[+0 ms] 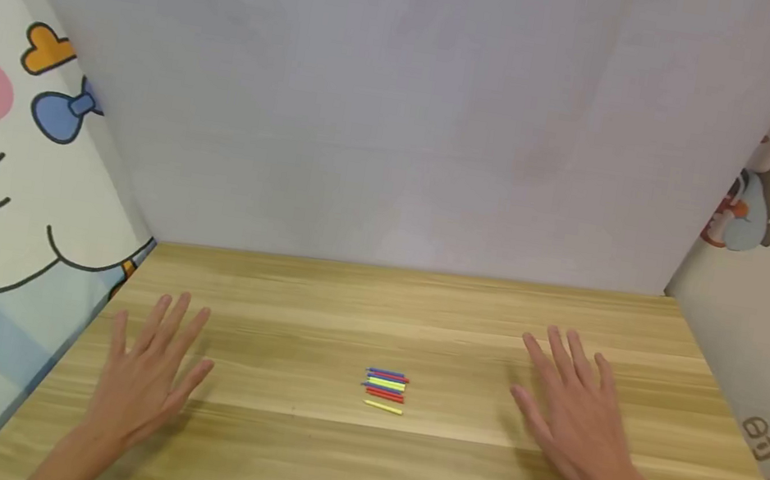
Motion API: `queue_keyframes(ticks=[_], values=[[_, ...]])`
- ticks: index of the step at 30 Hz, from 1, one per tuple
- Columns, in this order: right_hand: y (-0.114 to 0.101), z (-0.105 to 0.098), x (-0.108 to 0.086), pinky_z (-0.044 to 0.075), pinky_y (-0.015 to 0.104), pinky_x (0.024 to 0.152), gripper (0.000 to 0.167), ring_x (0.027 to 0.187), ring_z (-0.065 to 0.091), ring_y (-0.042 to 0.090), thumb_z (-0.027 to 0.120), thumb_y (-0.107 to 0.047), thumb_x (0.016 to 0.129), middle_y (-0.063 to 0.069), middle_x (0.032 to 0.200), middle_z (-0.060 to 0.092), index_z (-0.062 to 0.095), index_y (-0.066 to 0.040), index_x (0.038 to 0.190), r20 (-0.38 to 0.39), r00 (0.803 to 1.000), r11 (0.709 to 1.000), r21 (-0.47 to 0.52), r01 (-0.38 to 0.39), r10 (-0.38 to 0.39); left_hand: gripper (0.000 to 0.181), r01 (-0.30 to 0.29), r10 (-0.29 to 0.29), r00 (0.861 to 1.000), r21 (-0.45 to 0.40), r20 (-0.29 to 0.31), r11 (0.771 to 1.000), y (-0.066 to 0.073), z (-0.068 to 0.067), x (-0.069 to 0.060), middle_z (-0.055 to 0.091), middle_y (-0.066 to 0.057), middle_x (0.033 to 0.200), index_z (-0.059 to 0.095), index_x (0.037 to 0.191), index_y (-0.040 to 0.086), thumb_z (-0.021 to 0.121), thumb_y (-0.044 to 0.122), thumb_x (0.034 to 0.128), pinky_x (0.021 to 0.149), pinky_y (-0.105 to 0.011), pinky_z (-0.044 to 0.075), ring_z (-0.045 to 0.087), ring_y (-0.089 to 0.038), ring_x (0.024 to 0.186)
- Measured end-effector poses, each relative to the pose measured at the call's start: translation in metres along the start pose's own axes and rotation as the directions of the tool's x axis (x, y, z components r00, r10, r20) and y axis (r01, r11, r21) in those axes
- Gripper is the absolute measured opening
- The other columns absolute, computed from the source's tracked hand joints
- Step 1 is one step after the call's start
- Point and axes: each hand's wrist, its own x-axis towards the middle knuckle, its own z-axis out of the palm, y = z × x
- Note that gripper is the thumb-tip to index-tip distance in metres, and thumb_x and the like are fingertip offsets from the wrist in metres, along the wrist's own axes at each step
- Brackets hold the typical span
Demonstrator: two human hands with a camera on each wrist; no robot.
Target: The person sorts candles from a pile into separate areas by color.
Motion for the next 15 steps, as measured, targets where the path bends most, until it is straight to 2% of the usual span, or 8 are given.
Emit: queue_keyframes(ticks=[8,15], values=[[-0.015,0.009,0.017,0.022,0.066,0.12,0.067,0.154,0.032,0.043,0.06,-0.045,0.104,0.02,0.166,0.039,0.041,-0.018,0.163,0.025,0.999,0.999,0.023,0.035,-0.035,0.079,0.006,-0.006,1.0,-0.004,0.013,1.0,0.004,-0.002,0.0,0.024,-0.014,0.174,0.046,0.159,0.012,0.02,0.067,0.1085,0.123,-0.07,0.001,0.021,-0.038,0.159],[-0.032,0.021,0.031,0.023,0.066,0.119,0.067,0.154,0.032,0.043,0.061,-0.042,0.103,0.018,0.168,0.037,0.041,-0.019,0.163,0.053,0.997,0.997,0.054,0.061,-0.064,0.079,0.004,-0.004,0.999,-0.01,0.038,1.0,0.01,0.0,-0.002,0.021,-0.013,0.175,0.045,0.16,0.011,0.022,0.066,0.1088,0.124,-0.069,0.0,0.021,-0.039,0.159]])
